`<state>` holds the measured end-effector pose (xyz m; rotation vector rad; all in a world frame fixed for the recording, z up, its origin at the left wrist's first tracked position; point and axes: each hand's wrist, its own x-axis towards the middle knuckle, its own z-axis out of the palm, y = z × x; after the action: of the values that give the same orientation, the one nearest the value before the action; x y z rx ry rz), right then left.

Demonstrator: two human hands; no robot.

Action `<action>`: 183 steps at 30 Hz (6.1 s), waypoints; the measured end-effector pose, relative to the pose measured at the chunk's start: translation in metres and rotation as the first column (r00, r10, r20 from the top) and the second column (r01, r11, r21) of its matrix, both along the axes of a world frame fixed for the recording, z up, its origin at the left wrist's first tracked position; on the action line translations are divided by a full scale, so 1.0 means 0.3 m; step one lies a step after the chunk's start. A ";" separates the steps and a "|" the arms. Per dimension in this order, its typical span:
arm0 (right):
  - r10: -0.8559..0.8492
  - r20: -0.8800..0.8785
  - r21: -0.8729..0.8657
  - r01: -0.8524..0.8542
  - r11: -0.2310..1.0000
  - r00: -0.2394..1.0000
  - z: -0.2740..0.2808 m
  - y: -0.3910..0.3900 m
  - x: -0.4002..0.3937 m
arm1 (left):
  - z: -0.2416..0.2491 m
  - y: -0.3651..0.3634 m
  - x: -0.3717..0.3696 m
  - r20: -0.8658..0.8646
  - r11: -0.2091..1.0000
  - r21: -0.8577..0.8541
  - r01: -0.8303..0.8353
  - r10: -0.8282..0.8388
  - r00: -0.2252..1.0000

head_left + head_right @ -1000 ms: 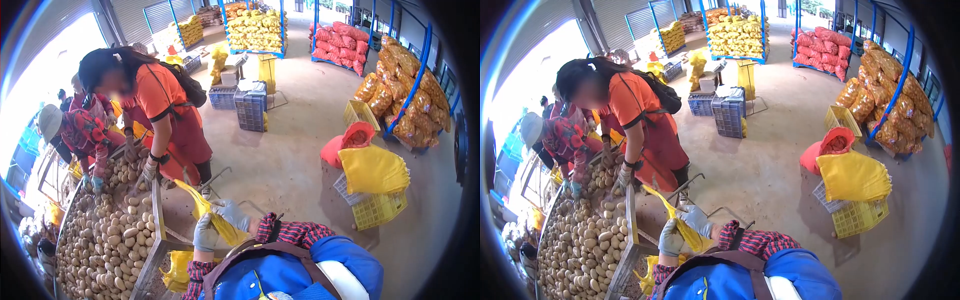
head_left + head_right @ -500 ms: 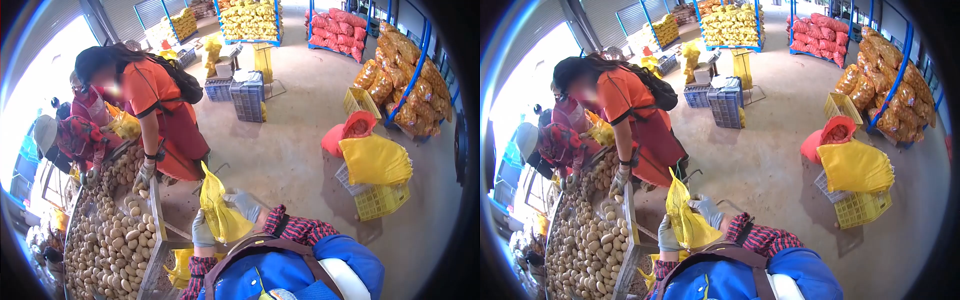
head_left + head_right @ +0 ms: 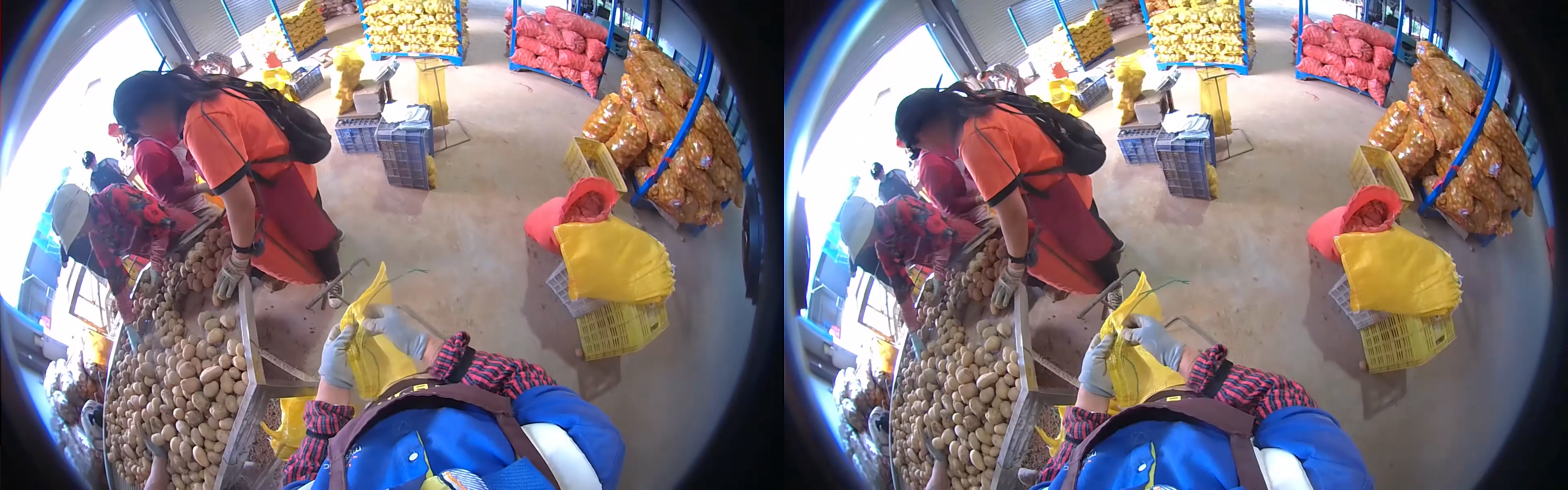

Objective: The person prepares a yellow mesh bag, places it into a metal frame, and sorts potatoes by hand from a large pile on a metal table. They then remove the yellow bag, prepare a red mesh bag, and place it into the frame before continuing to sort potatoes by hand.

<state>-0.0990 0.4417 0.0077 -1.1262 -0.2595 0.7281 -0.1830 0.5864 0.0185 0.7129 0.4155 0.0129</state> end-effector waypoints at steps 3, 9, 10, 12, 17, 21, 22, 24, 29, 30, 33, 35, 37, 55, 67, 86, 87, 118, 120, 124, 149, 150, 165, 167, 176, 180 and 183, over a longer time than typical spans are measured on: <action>-0.006 -0.159 0.103 0.023 0.994 0.987 -0.036 -0.003 0.014 | 0.058 -0.018 0.008 -0.032 0.983 -0.182 -0.005 -0.001 1.000; -0.039 0.234 -0.243 0.097 0.965 0.971 0.019 0.005 0.018 | -0.044 0.022 0.021 0.071 0.971 -0.179 0.157 -0.146 0.987; -0.131 0.295 -0.293 0.220 0.930 0.947 -0.004 0.019 0.019 | -0.051 0.025 0.023 0.087 0.960 -0.219 0.173 -0.157 0.984; -0.039 0.206 -0.127 0.066 0.990 0.978 -0.125 0.032 0.075 | -0.075 0.054 0.015 0.058 0.944 -0.289 0.159 -0.148 0.987; -0.043 -0.119 0.086 0.053 0.995 0.992 -0.019 -0.016 0.070 | -0.022 0.059 0.019 0.054 0.892 -0.434 0.125 -0.112 0.992; -0.071 -0.186 0.119 0.094 0.988 0.980 0.054 -0.034 0.067 | 0.067 0.055 0.055 0.069 0.946 -0.291 0.142 -0.127 0.990; -0.085 -0.094 0.131 0.097 0.987 0.992 0.063 -0.034 0.084 | 0.070 0.056 0.057 0.079 0.964 -0.206 0.166 -0.152 0.985; -0.121 0.004 0.097 0.120 0.988 0.993 0.080 -0.037 0.094 | 0.117 0.038 0.082 0.069 0.973 -0.204 0.113 -0.100 0.993; -0.108 0.098 -0.061 0.114 0.992 0.989 0.100 -0.068 0.130 | 0.092 0.102 0.127 0.083 0.946 -0.313 0.089 -0.066 0.994; -0.095 0.052 -0.028 0.096 0.995 0.994 0.111 -0.075 0.130 | 0.103 0.101 0.128 0.099 0.939 -0.334 0.082 -0.052 0.994; -0.003 -0.077 0.085 0.010 0.996 0.997 0.089 -0.106 0.115 | 0.078 0.103 0.119 0.131 0.934 -0.352 0.067 -0.021 0.991; -0.025 -0.091 0.065 0.031 0.997 0.996 0.109 -0.099 0.094 | 0.086 0.092 0.104 0.160 0.933 -0.351 0.083 -0.028 0.987; -0.048 -0.101 0.051 0.053 0.997 0.994 0.101 -0.099 0.091 | 0.146 0.056 0.087 0.121 0.916 -0.391 0.091 -0.046 0.992; 0.123 0.164 -0.301 -0.069 0.951 0.979 0.098 0.011 0.060 | 0.021 0.034 0.034 0.224 0.995 -0.087 0.045 -0.025 0.974; 0.090 0.464 -0.623 0.252 0.741 0.881 -0.043 -0.003 0.037 | -0.069 -0.022 0.061 -0.042 0.980 -0.096 0.177 -0.181 0.983; -0.248 0.765 -0.235 0.615 0.753 0.595 0.093 -0.292 0.146 | 0.047 0.188 0.229 -0.138 0.292 0.945 0.144 -0.041 0.990; -0.152 0.891 -0.170 0.623 0.764 0.428 0.264 -0.247 0.132 | 0.101 0.152 0.223 -0.164 0.125 0.977 0.174 -0.087 0.983; 0.085 0.088 -0.578 -0.019 0.816 0.993 -0.765 0.364 0.706 | -0.611 0.705 0.239 -0.379 0.756 0.624 0.197 0.072 0.923; 0.100 0.100 -0.666 -0.008 0.746 0.990 -0.762 0.372 0.705 | -0.596 0.712 0.257 -0.535 0.731 0.567 0.379 -0.023 0.844; -0.054 -0.079 -0.563 0.000 0.826 0.995 -0.784 0.384 0.682 | -0.602 0.746 0.256 -0.550 0.562 0.670 0.485 -0.062 0.833; 0.605 0.664 -0.462 0.394 0.794 -0.440 -0.454 0.091 0.461 | -0.410 0.473 0.035 -0.271 -0.488 0.810 0.325 0.179 0.946; 0.603 0.668 -0.469 0.382 0.796 -0.437 -0.443 0.109 0.454 | -0.417 0.475 0.040 -0.360 -0.670 0.703 0.236 -0.049 0.932; 0.863 0.404 -0.912 -0.057 0.407 -0.302 -0.276 -0.101 0.407 | -0.196 0.207 -0.142 -0.720 -0.642 0.568 0.515 -0.083 0.689; 0.834 0.371 -0.924 -0.075 0.374 -0.408 -0.278 -0.136 0.390 | -0.185 0.168 -0.165 -0.738 -0.626 0.566 0.536 -0.094 0.669; 0.834 0.305 -0.930 0.047 0.366 -0.459 -0.280 -0.120 0.288 | -0.290 0.114 -0.252 -0.739 -0.646 0.547 0.532 -0.076 0.669; 0.900 0.358 -0.931 -0.015 0.366 -0.250 -0.304 -0.101 0.308 | -0.294 0.133 -0.251 -0.671 -0.612 0.608 0.506 -0.056 0.739; 0.895 0.398 -0.915 -0.019 0.403 -0.202 -0.311 -0.109 0.302 | -0.297 0.168 -0.244 -0.666 -0.533 0.655 0.536 -0.072 0.742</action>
<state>-0.0084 0.4089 -0.0855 -2.1967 -2.0963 0.6736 -0.2561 0.6369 -0.0706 2.8433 0.3080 -0.5407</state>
